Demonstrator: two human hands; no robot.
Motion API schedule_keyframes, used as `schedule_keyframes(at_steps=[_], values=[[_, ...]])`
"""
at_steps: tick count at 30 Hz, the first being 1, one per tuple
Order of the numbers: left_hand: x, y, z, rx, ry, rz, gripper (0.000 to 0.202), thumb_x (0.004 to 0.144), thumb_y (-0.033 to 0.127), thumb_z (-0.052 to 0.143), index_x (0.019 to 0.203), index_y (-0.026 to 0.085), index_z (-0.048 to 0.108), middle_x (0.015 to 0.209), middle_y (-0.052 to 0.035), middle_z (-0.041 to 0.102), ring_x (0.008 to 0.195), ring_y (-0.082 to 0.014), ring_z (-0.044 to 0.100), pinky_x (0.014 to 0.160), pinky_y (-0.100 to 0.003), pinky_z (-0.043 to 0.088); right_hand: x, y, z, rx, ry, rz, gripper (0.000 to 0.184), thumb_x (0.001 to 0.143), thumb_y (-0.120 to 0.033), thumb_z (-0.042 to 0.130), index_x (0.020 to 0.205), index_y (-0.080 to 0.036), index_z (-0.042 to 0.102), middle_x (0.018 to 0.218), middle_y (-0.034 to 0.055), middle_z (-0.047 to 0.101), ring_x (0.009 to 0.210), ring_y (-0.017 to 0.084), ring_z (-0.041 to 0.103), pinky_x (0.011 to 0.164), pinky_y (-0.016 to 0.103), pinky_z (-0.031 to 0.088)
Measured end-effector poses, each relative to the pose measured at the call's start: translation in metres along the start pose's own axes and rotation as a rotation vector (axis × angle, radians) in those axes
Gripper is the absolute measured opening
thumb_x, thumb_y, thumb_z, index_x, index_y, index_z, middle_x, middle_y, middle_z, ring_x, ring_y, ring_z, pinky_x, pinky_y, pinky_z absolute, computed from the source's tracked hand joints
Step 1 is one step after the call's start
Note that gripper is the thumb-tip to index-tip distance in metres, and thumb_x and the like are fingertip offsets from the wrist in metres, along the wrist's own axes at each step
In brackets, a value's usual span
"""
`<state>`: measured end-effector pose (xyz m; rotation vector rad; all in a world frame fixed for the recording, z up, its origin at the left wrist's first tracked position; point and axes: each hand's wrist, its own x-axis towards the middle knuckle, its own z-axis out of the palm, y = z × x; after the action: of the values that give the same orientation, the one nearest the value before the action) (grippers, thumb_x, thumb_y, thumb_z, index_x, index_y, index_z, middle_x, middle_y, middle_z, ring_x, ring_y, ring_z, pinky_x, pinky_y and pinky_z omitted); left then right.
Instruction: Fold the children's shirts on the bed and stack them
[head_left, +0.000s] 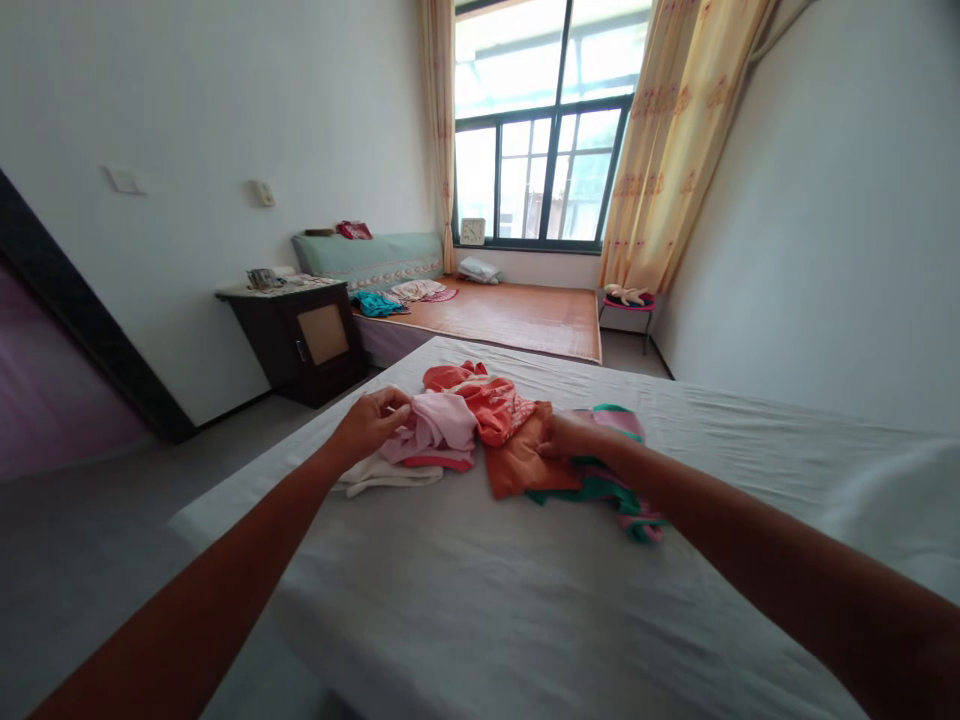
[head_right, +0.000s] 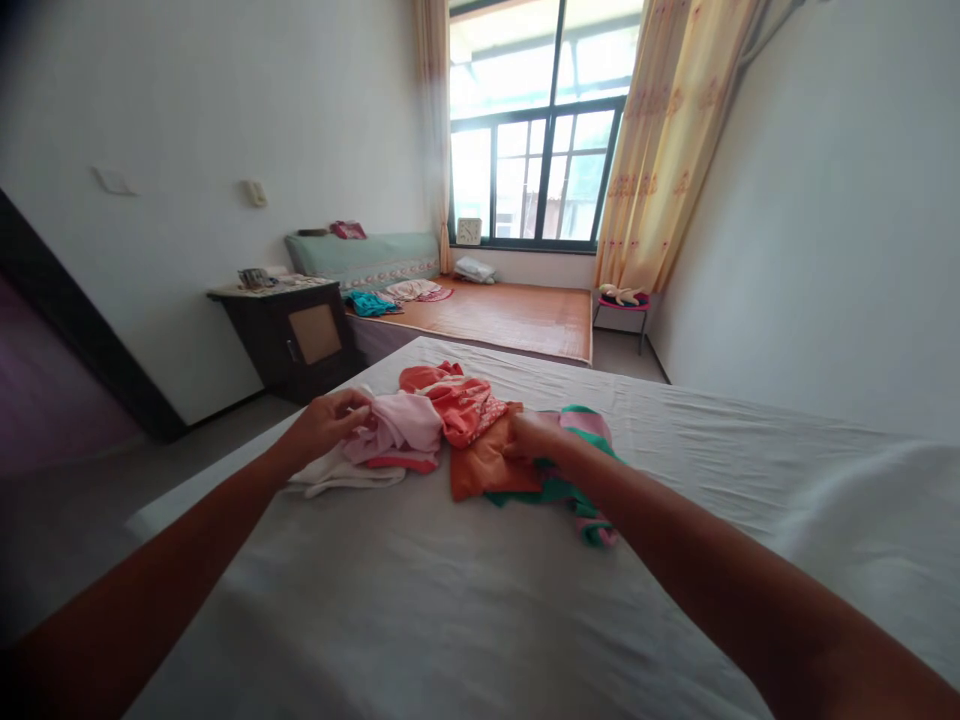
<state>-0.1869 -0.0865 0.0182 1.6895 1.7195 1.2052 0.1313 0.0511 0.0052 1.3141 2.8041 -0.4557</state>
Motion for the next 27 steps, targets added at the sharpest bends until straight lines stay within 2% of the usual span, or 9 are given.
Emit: schedule_keyframes(at_steps=[3,5,9,12,15,17,20,25,27], values=[[-0.002,-0.004,0.002,-0.002,-0.004,-0.010,0.035,0.075,0.048,0.061,0.088,0.015,0.061,0.078,-0.0062,0.071,0.071,-0.0214,0.068,0.055,-0.028,0.053,-0.003,-0.002,0.012,-0.087,-0.003,-0.004,0.008,0.068,-0.022,0.064,0.062,-0.020,0.066,0.062,0.0027,0.066,0.059,0.019,0.062,0.052,0.028,0.040],[-0.004,-0.002,0.004,0.019,-0.006,-0.012,0.037,0.074,0.050,0.061,0.088,0.015,0.062,0.079,-0.0065,0.071,0.072,-0.0218,0.068,0.054,-0.027,0.053,-0.004,-0.007,0.005,-0.148,0.037,0.002,0.002,0.064,-0.021,0.066,0.066,-0.021,0.067,0.071,0.0051,0.068,0.067,0.022,0.063,0.055,0.030,0.039],[-0.007,0.001,0.003,0.024,-0.022,-0.018,0.038,0.074,0.050,0.061,0.089,0.016,0.062,0.080,-0.0062,0.071,0.074,-0.0222,0.068,0.056,-0.028,0.054,-0.001,-0.018,-0.051,-0.236,0.153,-0.009,0.007,0.065,-0.025,0.067,0.071,-0.023,0.067,0.079,0.0061,0.068,0.078,0.023,0.062,0.061,0.029,0.040],[-0.008,0.000,0.001,0.007,-0.016,-0.009,0.037,0.074,0.049,0.062,0.089,0.016,0.062,0.080,-0.0061,0.071,0.074,-0.0220,0.068,0.058,-0.029,0.055,0.000,-0.027,-0.114,-0.135,0.527,-0.073,0.010,0.068,-0.030,0.066,0.074,-0.023,0.065,0.076,0.0025,0.067,0.078,0.020,0.060,0.066,0.028,0.043],[-0.007,-0.001,0.002,-0.006,0.017,0.011,0.036,0.074,0.048,0.063,0.089,0.015,0.061,0.081,-0.0067,0.071,0.075,-0.0218,0.068,0.059,-0.028,0.055,-0.002,-0.032,-0.159,0.308,0.890,-0.259,0.012,0.074,-0.028,0.060,0.082,-0.018,0.062,0.078,0.0022,0.066,0.074,0.018,0.062,0.062,0.027,0.047],[-0.007,-0.001,0.004,-0.001,0.022,0.027,0.035,0.075,0.047,0.062,0.090,0.015,0.062,0.081,-0.0062,0.070,0.073,-0.0208,0.068,0.060,-0.028,0.055,-0.002,-0.031,-0.168,0.561,0.847,-0.345,0.012,0.075,-0.027,0.060,0.081,-0.017,0.061,0.072,0.0017,0.065,0.065,0.015,0.062,0.055,0.025,0.048],[-0.008,0.001,0.008,-0.009,0.017,0.028,0.037,0.075,0.048,0.062,0.091,0.015,0.062,0.079,-0.0048,0.069,0.070,-0.0196,0.067,0.061,-0.029,0.055,0.003,-0.024,-0.160,0.653,0.571,-0.279,0.015,0.064,-0.023,0.071,0.068,-0.016,0.058,0.056,-0.0017,0.059,0.055,0.013,0.060,0.051,0.024,0.050],[-0.006,0.005,0.012,-0.002,0.064,0.023,0.041,0.073,0.052,0.062,0.091,0.016,0.063,0.079,-0.0045,0.070,0.071,-0.0199,0.067,0.059,-0.028,0.054,0.017,-0.015,-0.143,0.977,0.704,-0.325,0.025,0.070,-0.040,0.069,0.080,-0.020,0.057,0.066,-0.0030,0.064,0.061,0.012,0.062,0.060,0.027,0.054],[-0.005,0.003,0.006,0.104,0.089,0.044,0.039,0.074,0.052,0.058,0.091,0.017,0.064,0.080,-0.0046,0.070,0.073,-0.0202,0.066,0.061,-0.028,0.053,0.015,-0.007,-0.130,0.915,0.552,-0.309,0.029,0.071,-0.044,0.068,0.086,-0.020,0.059,0.071,-0.0011,0.067,0.062,0.013,0.063,0.060,0.026,0.053]])
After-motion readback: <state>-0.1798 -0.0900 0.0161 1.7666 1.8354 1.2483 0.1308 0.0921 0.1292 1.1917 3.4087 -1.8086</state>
